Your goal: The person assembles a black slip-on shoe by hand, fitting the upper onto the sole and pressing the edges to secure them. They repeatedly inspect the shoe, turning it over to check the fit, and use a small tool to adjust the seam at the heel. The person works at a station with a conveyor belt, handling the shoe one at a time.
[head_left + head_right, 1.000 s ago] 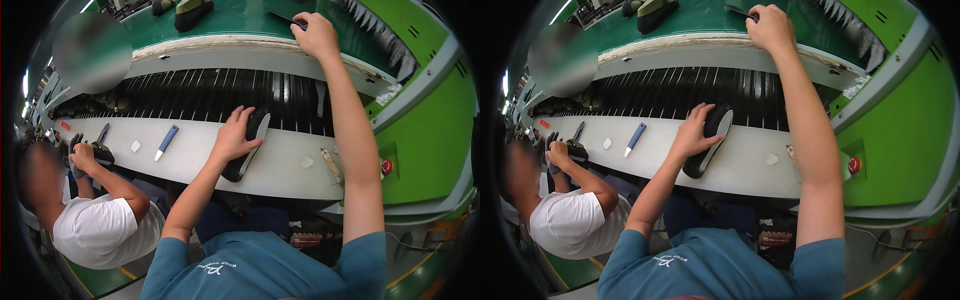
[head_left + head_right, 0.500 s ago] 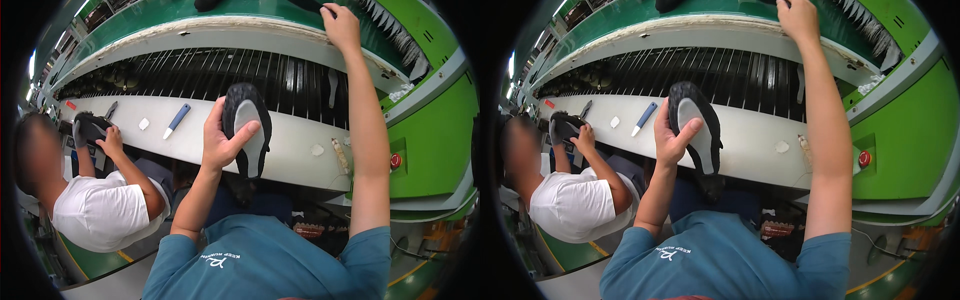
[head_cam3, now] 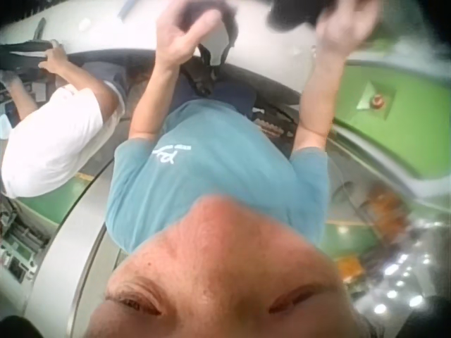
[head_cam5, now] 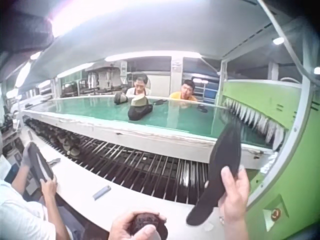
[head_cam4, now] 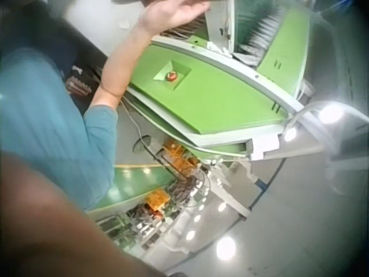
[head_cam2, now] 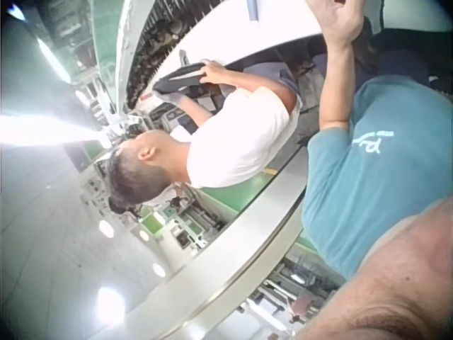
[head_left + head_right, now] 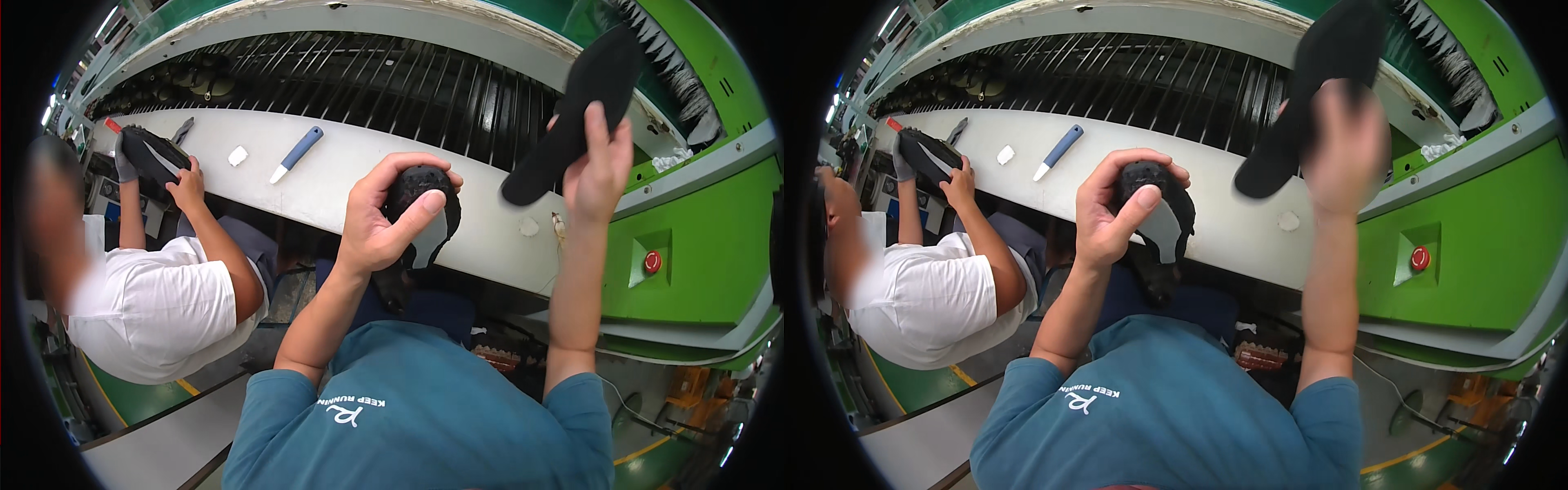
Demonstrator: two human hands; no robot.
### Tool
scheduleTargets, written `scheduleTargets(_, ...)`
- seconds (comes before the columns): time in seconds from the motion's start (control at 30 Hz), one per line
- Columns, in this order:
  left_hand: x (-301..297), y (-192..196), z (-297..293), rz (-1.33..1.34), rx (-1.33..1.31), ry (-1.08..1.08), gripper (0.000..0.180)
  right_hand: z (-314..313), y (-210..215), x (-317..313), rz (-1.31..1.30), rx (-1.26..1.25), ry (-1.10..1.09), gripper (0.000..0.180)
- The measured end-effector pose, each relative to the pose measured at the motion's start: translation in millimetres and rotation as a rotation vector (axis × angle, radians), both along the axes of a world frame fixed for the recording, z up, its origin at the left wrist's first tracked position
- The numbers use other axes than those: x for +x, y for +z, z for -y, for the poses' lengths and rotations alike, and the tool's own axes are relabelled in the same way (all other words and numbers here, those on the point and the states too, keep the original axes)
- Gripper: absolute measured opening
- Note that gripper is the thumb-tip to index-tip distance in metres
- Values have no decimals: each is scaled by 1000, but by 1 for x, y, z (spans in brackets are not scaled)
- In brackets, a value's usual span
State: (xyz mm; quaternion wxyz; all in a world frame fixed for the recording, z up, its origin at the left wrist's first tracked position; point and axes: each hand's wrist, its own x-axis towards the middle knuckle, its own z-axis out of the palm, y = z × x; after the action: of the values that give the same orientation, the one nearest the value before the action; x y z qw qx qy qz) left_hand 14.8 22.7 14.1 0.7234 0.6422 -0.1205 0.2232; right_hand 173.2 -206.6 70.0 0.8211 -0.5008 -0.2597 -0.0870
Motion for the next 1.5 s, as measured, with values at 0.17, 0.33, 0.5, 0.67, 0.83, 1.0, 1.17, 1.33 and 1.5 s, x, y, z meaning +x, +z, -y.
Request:
scheduleTargets(0.17,-8,2,3,3,10,18,35,-3,-61,-75,-126,-86,-23,9)
scheduleTargets(0.33,-14,2,5,18,43,46,31,-14,-68,-125,-218,-29,2,16)
scheduleTargets(0.5,-7,-5,8,128,67,151,23,-16,-75,-148,-221,-37,89,26)
scheduleTargets(0.67,8,-9,10,150,50,179,22,-23,-71,-164,-198,-66,163,16)
scheduleTargets(0.83,6,-11,11,89,-32,98,41,-33,-67,-161,-230,-134,225,11)
scheduleTargets(1.0,2,-14,7,52,-124,7,79,-38,-66,-161,-252,-223,179,12)
scheduleTargets(1.17,-6,0,9,11,-5,46,69,-40,-62,-160,-277,-246,161,14)
scheduleTargets(1.33,-3,-4,5,72,-58,-13,47,-38,-63,-159,-276,-255,194,13)
scheduleTargets(1.5,-4,-4,6,79,-60,-18,45,-37,-64,-158,-261,-268,183,14)
